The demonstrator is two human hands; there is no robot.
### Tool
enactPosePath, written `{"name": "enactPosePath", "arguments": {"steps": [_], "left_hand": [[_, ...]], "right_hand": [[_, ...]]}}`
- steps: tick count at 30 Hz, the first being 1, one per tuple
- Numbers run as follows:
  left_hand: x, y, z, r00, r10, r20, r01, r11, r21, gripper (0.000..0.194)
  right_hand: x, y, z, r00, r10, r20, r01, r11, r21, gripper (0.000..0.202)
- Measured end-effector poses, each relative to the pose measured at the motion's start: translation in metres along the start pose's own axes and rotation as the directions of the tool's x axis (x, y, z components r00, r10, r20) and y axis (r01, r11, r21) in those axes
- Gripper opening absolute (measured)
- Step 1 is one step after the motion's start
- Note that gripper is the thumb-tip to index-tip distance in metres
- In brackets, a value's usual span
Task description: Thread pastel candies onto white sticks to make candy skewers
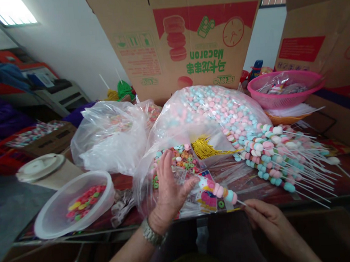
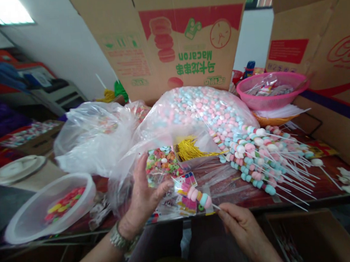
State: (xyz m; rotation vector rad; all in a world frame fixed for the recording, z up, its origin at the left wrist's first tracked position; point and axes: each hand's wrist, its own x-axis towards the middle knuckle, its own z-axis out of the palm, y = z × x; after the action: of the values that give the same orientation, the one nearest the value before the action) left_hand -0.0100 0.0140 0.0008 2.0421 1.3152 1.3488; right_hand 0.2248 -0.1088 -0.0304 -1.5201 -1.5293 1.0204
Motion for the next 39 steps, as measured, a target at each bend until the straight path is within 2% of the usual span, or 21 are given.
{"name": "enactPosePath", "arguments": {"steps": [1,2,4,6,7,9,12,17,19,21,23,24,26,28,29,30,32,33,35,37,39], "left_hand": [[-0.007,0.003,0.004,0.985,-0.152,-0.077,0.138,0.977,-0.164,0.088],[-0.013,0.008,0.007,0.958,-0.279,-0.063,0.238,0.9,-0.364,0.082],[-0.016,0.018,0.012,0.881,-0.466,0.084,0.389,0.613,-0.687,0.063],[-0.009,0.027,0.013,0.772,-0.558,0.304,0.517,0.274,-0.811,0.045],[-0.005,0.029,0.012,0.725,-0.564,0.397,0.557,0.14,-0.818,0.039],[0.002,0.032,0.01,0.682,-0.537,0.497,0.585,-0.008,-0.811,0.032],[-0.004,0.035,0.014,0.698,-0.518,0.494,0.567,-0.022,-0.824,0.032],[-0.025,0.034,0.016,0.643,-0.5,0.58,0.668,-0.005,-0.745,0.039],[-0.019,0.026,0.007,0.673,-0.443,0.592,0.653,-0.02,-0.757,0.043],[-0.005,0.018,-0.004,0.721,-0.385,0.577,0.611,-0.041,-0.791,0.048],[0.011,0.012,-0.013,0.729,-0.356,0.585,0.605,-0.064,-0.794,0.045],[0.018,0.011,-0.016,0.727,-0.365,0.582,0.599,-0.077,-0.797,0.039],[0.026,0.013,-0.016,0.716,-0.439,0.543,0.56,-0.103,-0.822,0.023],[0.028,0.016,-0.012,0.686,-0.551,0.475,0.5,-0.117,-0.858,0.013],[0.027,0.017,-0.009,0.669,-0.596,0.445,0.475,-0.117,-0.872,0.015],[0.025,0.019,-0.006,0.657,-0.626,0.42,0.457,-0.113,-0.882,0.017],[0.019,0.021,-0.001,0.646,-0.65,0.401,0.442,-0.111,-0.89,0.021],[0.016,0.021,0.002,0.638,-0.653,0.409,0.448,-0.117,-0.886,0.023],[0.012,0.021,0.004,0.617,-0.658,0.433,0.471,-0.133,-0.872,0.027],[0.01,0.02,0.003,0.609,-0.65,0.454,0.488,-0.144,-0.861,0.031],[0.011,0.018,-0.001,0.632,-0.608,0.48,0.512,-0.137,-0.848,0.032]], "right_hand": [[0.0,0.001,0.012,1.0,0.02,0.002,-0.02,0.997,0.072,0.039],[0.0,0.0,0.023,1.0,0.03,0.006,-0.03,0.991,0.133,0.04],[0.001,-0.005,0.043,0.999,0.038,0.025,-0.042,0.973,0.227,0.042],[0.003,-0.015,0.06,0.997,0.051,0.062,-0.067,0.954,0.291,0.044],[0.004,-0.021,0.066,0.995,0.059,0.082,-0.082,0.944,0.319,0.044],[0.006,-0.032,0.078,0.991,0.081,0.108,-0.116,0.92,0.374,0.046],[0.011,-0.041,0.094,0.988,0.103,0.113,-0.143,0.887,0.44,0.048],[0.019,-0.04,0.107,0.989,0.147,0.027,-0.139,0.843,0.52,0.048],[0.017,-0.038,0.103,0.987,0.159,0.037,-0.153,0.821,0.55,0.043],[0.014,-0.036,0.098,0.98,0.143,0.136,-0.196,0.784,0.589,0.039],[0.009,-0.035,0.094,0.962,0.117,0.245,-0.247,0.754,0.609,0.039],[0.007,-0.035,0.093,0.959,0.121,0.257,-0.256,0.762,0.595,0.04],[0.003,-0.034,0.092,0.98,0.128,0.15,-0.186,0.854,0.486,0.039],[0.002,-0.03,0.092,0.996,-0.006,-0.092,0.028,0.971,0.237,0.035],[0.002,-0.027,0.092,0.97,-0.137,-0.203,0.154,0.986,0.067,0.031],[0.003,-0.024,0.092,0.92,-0.28,-0.273,0.262,0.96,-0.103,0.027],[0.006,-0.017,0.093,0.81,-0.496,-0.313,0.384,0.852,-0.357,0.026],[0.007,-0.015,0.094,0.774,-0.55,-0.313,0.405,0.81,-0.424,0.026],[0.01,-0.015,0.093,0.75,-0.578,-0.321,0.425,0.793,-0.436,0.026],[0.012,-0.02,0.09,0.793,-0.517,-0.323,0.428,0.849,-0.309,0.026],[0.01,-0.027,0.085,0.902,-0.357,-0.243,0.346,0.934,-0.087,0.027]]}}
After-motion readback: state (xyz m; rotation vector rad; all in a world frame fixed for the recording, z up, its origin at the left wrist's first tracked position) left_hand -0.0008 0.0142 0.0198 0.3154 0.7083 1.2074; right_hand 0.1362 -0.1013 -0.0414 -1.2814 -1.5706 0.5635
